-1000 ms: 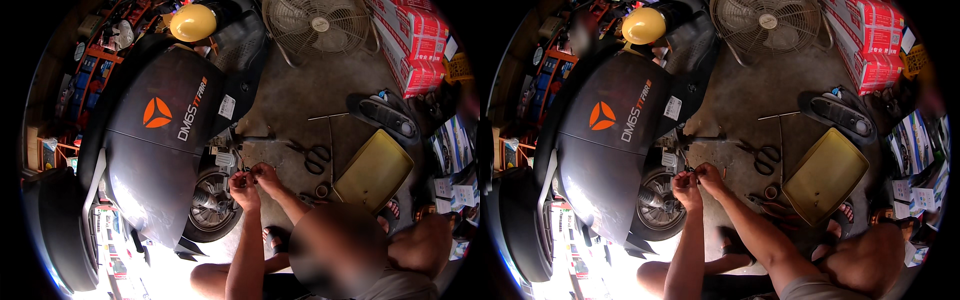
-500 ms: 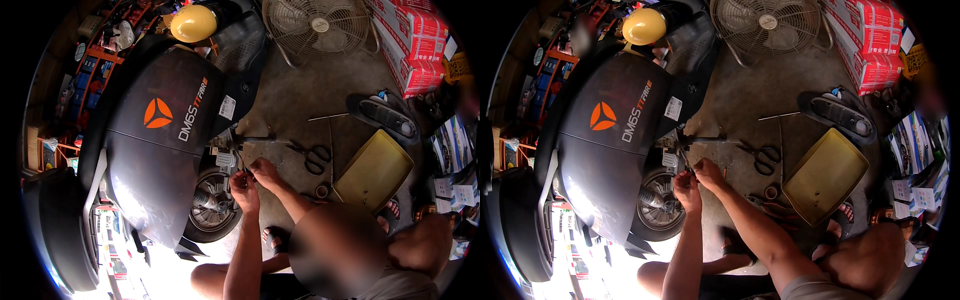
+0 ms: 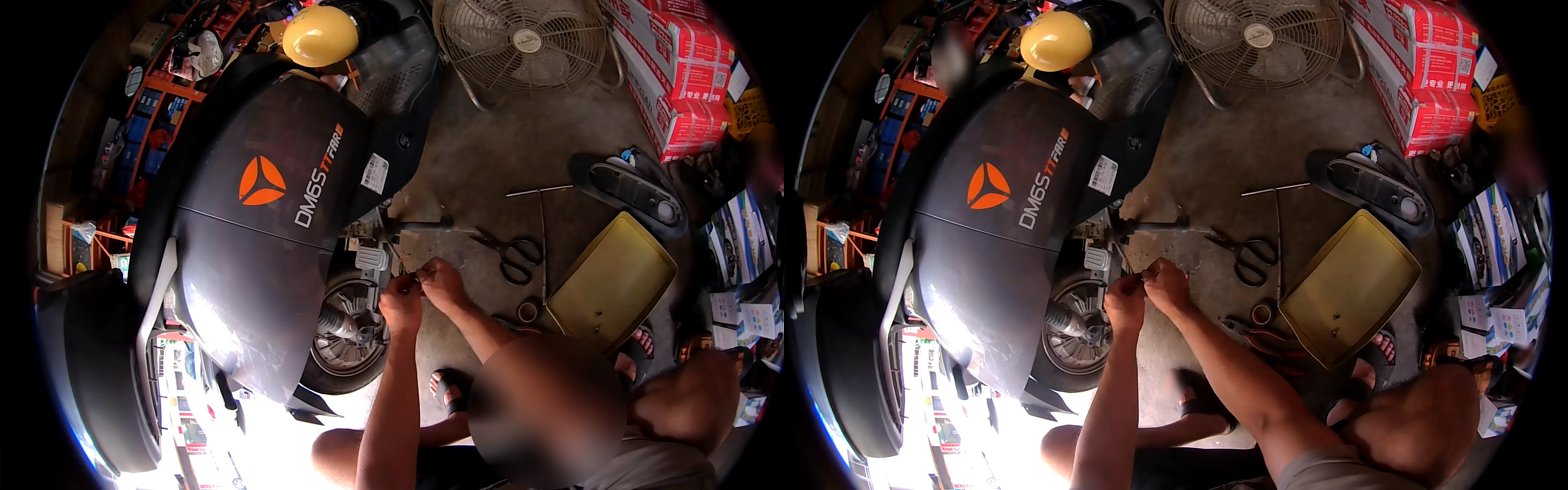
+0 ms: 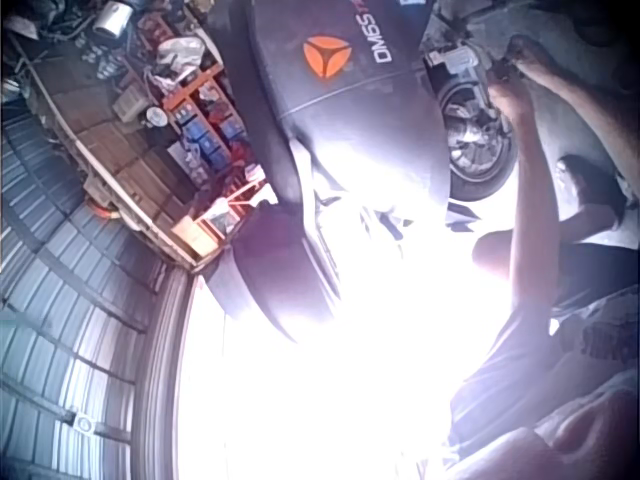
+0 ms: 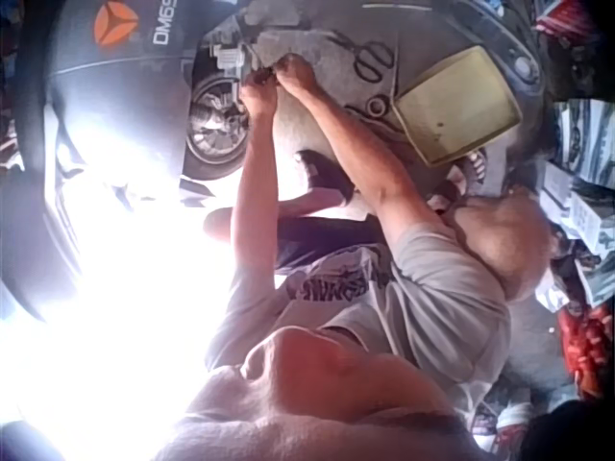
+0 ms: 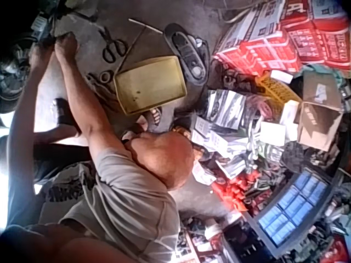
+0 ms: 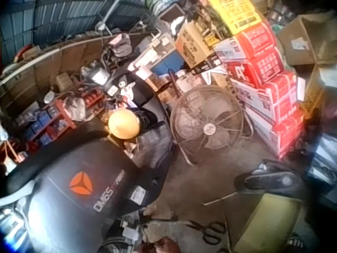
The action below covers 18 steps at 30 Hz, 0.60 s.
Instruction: The person is repairing a scooter by working on its wiring. They are seen manipulating wires and using tools to adjust components near the scooter's engine area.
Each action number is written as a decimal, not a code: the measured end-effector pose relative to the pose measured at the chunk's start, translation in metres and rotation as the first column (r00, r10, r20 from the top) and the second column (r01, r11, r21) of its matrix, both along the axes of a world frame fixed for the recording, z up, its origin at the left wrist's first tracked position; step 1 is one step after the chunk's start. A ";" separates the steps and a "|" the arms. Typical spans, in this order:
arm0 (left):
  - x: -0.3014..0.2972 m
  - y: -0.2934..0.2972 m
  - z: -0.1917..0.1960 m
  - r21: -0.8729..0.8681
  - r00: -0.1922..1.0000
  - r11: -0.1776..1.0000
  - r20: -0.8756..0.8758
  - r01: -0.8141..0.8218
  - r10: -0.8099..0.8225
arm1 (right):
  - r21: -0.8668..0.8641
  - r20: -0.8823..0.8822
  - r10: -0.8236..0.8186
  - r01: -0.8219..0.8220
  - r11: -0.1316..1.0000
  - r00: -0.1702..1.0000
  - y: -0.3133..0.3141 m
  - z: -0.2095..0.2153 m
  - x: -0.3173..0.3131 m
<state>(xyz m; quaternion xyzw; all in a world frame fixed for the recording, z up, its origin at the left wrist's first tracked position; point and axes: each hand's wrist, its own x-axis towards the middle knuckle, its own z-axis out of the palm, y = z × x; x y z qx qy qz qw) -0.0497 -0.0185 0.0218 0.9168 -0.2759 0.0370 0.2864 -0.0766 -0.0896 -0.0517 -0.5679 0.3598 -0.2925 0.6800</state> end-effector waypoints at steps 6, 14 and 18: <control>0.008 -0.003 -0.007 0.038 0.999 0.999 -0.027 -0.039 0.040 | 0.211 0.161 -0.071 0.036 0.977 0.984 0.004 -0.005 0.007; 0.031 0.010 -0.026 -0.037 0.974 0.997 -0.221 -0.065 0.055 | 0.665 0.398 -0.083 -0.225 0.712 0.914 0.002 -0.002 -0.017; 0.037 0.013 -0.026 -0.212 0.905 0.977 -0.419 -0.020 -0.073 | 0.732 0.383 -0.059 -0.264 0.628 0.922 0.000 0.000 -0.021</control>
